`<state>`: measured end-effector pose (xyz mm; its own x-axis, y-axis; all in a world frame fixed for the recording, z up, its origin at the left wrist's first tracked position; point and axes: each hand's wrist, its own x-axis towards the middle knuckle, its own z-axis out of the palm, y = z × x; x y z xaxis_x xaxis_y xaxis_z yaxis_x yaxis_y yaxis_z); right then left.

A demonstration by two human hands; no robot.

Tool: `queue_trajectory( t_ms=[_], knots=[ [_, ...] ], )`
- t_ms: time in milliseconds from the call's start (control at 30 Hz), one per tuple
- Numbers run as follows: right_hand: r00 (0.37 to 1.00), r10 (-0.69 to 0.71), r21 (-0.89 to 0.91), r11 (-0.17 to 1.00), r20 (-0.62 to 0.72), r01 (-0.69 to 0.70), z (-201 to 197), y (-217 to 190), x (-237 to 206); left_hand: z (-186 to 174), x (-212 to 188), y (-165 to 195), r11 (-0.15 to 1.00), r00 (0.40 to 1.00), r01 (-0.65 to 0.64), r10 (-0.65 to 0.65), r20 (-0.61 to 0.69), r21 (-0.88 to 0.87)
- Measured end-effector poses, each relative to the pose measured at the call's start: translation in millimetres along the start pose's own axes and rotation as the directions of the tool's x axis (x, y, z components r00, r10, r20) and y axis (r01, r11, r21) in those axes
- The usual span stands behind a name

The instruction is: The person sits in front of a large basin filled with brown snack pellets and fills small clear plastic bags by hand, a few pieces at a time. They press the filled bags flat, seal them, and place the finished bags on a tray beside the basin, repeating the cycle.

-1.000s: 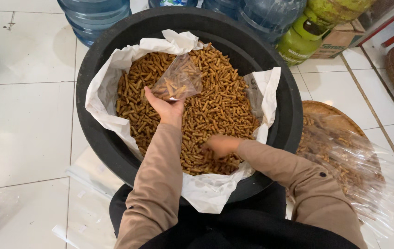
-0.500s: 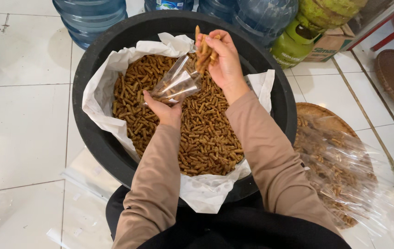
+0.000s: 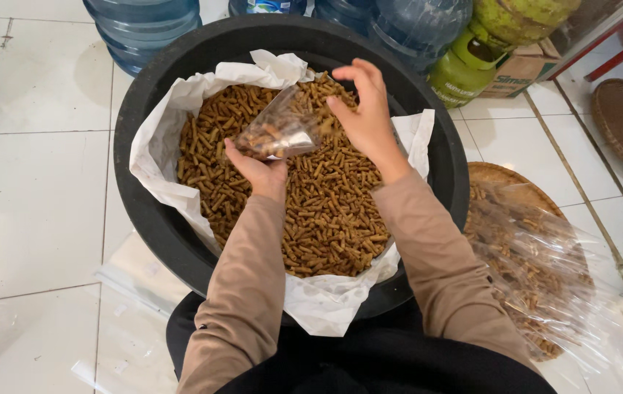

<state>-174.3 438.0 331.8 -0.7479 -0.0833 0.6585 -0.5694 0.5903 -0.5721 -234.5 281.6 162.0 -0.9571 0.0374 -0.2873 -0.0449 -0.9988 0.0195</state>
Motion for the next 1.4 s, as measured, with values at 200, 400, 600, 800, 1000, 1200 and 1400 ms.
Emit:
queue_trajectory(
  t_ms=[200, 400, 600, 800, 1000, 1200, 1400],
  knots=[
    [0.959, 0.212, 0.049, 0.973, 0.19, -0.225, -3, -49, -55, 1, -8, -8, 0.997, 0.989, 0.068, -0.063, 0.133, -0.033],
    [0.976, 0.218, 0.146, 0.966, -0.004, -0.215, -4, -38, -58, 10, -20, -8, 0.989, 0.954, 0.133, -0.112, 0.277, -0.057],
    [0.899, 0.319, -0.191, 0.944, 0.302, -0.27, -12, -40, -76, 14, -20, -6, 0.971, 0.951, 0.215, -0.232, 0.204, 0.103],
    [0.945, 0.113, -0.138, 0.988, 0.305, -0.074, -22, -15, -72, -6, -9, -35, 0.887, 0.899, 0.317, -0.394, 0.192, 0.336],
    [0.908, 0.216, -0.126, 0.975, 0.36, -0.182, -57, 24, -95, -10, -35, -50, 0.649, 0.792, 0.44, -0.607, 0.072, 0.621],
    [0.955, 0.268, -0.41, 0.891, 0.129, -0.195, -180, 50, -133, 19, -73, -59, 0.186, 0.845, 0.185, -0.531, -0.059, 0.965],
    [0.811, 0.428, -0.633, 0.512, -0.398, -0.581, -374, 154, -202, 21, -65, -39, -0.188, 0.944, -0.211, -0.294, 0.15, 0.959]
  ],
)
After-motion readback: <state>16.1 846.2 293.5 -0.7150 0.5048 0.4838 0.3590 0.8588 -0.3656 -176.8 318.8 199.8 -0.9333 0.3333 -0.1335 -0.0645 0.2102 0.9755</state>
